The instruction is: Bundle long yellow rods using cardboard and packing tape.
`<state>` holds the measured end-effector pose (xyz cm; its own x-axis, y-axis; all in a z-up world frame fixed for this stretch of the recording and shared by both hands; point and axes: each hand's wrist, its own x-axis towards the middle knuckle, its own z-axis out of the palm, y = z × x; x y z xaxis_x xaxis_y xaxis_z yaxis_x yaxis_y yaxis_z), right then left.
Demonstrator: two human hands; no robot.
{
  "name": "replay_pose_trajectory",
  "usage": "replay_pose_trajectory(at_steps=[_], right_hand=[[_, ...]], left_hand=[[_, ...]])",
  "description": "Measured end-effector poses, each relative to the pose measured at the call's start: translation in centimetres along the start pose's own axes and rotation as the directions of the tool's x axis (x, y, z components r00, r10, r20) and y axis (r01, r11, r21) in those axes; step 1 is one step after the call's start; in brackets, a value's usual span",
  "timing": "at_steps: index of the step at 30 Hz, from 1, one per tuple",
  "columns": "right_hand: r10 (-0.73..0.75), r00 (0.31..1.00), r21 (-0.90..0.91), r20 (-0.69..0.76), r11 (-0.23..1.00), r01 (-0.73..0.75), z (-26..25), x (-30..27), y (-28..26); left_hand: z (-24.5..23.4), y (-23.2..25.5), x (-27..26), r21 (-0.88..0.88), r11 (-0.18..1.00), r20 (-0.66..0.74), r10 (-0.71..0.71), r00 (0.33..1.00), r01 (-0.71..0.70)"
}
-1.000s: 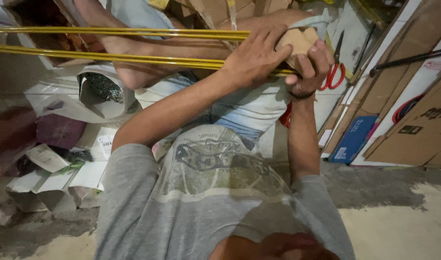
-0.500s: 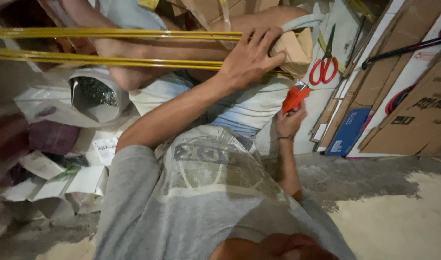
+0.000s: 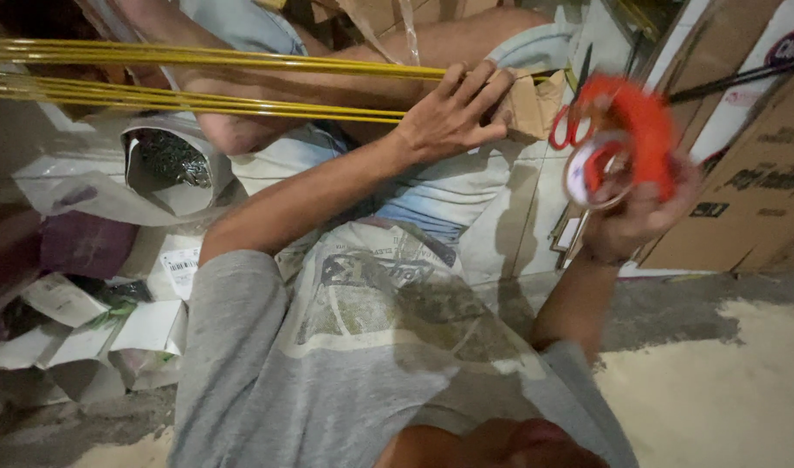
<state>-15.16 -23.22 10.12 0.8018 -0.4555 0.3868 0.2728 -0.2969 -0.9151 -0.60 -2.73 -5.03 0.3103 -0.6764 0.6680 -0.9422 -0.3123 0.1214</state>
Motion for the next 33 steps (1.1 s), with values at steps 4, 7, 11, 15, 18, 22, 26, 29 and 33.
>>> replay_pose_trajectory(at_steps=[4, 7, 11, 15, 18, 22, 26, 29, 33], right_hand=[[-0.094, 0.949, 0.255, 0.302, 0.967, 0.014, 4.5, 5.7, -2.9], [-0.138, 0.974, 0.241, 0.181, 0.966, 0.092, 1.6, 5.3, 0.6], [0.285, 0.945, -0.307, 0.160, 0.924, -0.226, 0.4, 1.3, -1.1], [0.400, 0.913, 0.031, -0.077, 0.917, -0.399, -3.8, -5.2, -2.1], [0.207, 0.978, 0.107, 0.031, 0.972, -0.209, -1.7, -4.1, -4.6], [0.113, 0.994, 0.349, 0.010, 0.931, -0.109, -2.1, 0.1, 0.3], [0.137, 0.990, 0.507, 0.044, 0.850, -0.141, -1.3, 3.5, 4.3], [0.207, 0.978, 0.522, 0.000, 0.834, -0.176, -1.6, 4.1, 8.8], [0.140, 0.990, 0.506, 0.027, 0.852, -0.134, 0.0, 3.9, 11.9]], left_hand=[[-0.2, 0.2, -0.6, 0.004, 0.999, 0.008, 0.045, 0.999, -0.045], [-0.6, -0.4, -0.1, 0.055, 0.998, -0.066, 0.034, 0.997, -0.031], [1.6, -0.6, -1.5, 0.014, 1.000, 0.022, 0.004, 1.000, -0.004], [1.8, -1.4, -0.3, 0.001, 0.997, 0.056, -0.074, 0.996, 0.074], [1.3, 0.4, -0.4, -0.045, 0.997, 0.072, -0.055, 0.996, 0.058], [1.5, 0.8, -0.3, -0.056, 0.997, 0.046, -0.053, 0.998, 0.055], [2.1, 0.0, -1.2, -0.077, 0.994, 0.123, -0.070, 0.990, 0.080], [1.8, 0.0, -1.7, -0.044, 0.996, 0.118, -0.071, 0.990, 0.076], [1.1, -0.5, -1.1, -0.022, 0.999, -0.016, -0.027, 0.999, 0.027]])
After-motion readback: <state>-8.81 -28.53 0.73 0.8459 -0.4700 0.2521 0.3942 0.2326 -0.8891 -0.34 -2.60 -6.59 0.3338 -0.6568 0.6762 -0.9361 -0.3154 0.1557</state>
